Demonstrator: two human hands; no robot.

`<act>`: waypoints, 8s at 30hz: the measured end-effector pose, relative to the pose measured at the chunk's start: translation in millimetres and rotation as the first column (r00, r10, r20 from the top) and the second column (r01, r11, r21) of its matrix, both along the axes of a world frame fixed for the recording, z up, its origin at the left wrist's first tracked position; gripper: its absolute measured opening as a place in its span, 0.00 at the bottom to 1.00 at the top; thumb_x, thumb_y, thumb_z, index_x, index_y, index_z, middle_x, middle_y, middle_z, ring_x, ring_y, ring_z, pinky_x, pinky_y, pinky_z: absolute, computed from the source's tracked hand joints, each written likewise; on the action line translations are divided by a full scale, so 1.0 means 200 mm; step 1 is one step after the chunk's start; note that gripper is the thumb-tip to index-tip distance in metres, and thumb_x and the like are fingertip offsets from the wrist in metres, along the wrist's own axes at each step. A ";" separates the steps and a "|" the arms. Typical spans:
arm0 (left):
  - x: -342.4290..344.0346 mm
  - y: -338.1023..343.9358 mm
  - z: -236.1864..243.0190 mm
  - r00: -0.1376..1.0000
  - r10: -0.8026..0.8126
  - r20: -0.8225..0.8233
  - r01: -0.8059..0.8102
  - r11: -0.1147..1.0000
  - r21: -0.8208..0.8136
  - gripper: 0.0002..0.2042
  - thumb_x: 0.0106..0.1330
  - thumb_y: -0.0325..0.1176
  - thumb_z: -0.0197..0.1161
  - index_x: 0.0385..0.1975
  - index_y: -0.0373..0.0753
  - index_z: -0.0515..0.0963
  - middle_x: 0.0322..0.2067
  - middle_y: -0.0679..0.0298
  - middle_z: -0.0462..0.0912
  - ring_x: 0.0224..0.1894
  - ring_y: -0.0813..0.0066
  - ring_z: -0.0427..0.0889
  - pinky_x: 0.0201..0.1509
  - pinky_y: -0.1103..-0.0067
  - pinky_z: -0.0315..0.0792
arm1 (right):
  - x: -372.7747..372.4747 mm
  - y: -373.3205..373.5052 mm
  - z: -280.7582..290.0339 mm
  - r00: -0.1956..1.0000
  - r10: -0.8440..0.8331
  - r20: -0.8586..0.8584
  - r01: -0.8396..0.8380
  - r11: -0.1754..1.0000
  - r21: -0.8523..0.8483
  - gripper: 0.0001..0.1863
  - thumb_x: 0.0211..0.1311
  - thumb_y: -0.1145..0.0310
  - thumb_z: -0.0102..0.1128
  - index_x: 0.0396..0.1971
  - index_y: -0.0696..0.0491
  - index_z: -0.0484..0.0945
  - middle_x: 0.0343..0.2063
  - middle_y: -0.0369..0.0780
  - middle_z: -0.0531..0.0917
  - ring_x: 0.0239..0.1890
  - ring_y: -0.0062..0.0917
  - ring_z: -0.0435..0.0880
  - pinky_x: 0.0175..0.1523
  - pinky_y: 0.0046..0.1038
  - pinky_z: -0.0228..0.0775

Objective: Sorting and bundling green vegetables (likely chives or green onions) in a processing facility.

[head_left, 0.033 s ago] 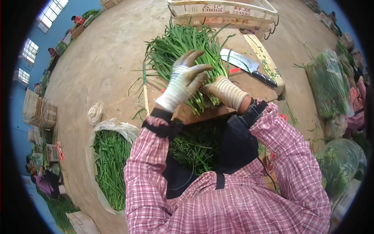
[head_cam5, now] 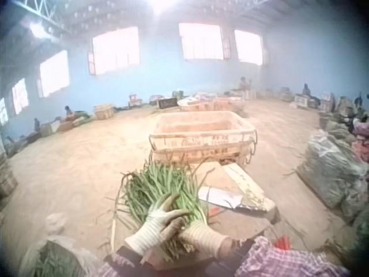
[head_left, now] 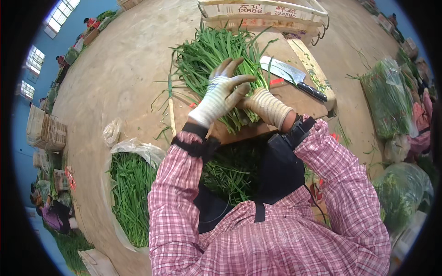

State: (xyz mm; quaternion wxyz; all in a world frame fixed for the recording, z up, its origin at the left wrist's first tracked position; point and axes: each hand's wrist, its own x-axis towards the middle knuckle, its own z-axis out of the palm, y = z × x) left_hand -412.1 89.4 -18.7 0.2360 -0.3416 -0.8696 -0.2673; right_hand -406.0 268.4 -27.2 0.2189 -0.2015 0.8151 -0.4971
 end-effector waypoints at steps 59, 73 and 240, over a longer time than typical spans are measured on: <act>-0.13 -0.07 -0.23 0.988 0.064 0.143 -0.051 0.995 -0.089 0.13 0.64 0.39 0.52 0.42 0.48 0.82 0.62 0.58 0.70 0.69 0.48 0.57 0.72 0.57 0.48 | 0.28 0.36 -0.05 0.916 -0.093 -0.391 0.182 0.963 0.199 0.13 0.57 0.60 0.63 0.34 0.54 0.83 0.28 0.50 0.84 0.34 0.43 0.84 0.41 0.40 0.76; -0.10 -0.03 -0.19 0.985 0.138 0.105 -0.125 0.985 -0.115 0.16 0.65 0.40 0.54 0.51 0.55 0.79 0.63 0.56 0.68 0.70 0.48 0.57 0.72 0.53 0.46 | -0.07 0.37 -0.24 0.806 -0.570 -0.162 0.578 0.816 0.004 0.13 0.65 0.62 0.56 0.39 0.55 0.82 0.28 0.49 0.84 0.26 0.34 0.84 0.33 0.35 0.77; -0.08 0.17 -0.09 0.850 0.242 0.468 -0.291 0.956 0.033 0.25 0.57 0.28 0.63 0.57 0.46 0.74 0.33 0.51 0.84 0.39 0.51 0.83 0.44 0.66 0.77 | -0.24 0.14 0.11 0.788 -0.065 -0.613 0.279 0.924 0.261 0.20 0.52 0.62 0.71 0.44 0.54 0.80 0.40 0.46 0.85 0.43 0.35 0.85 0.49 0.31 0.75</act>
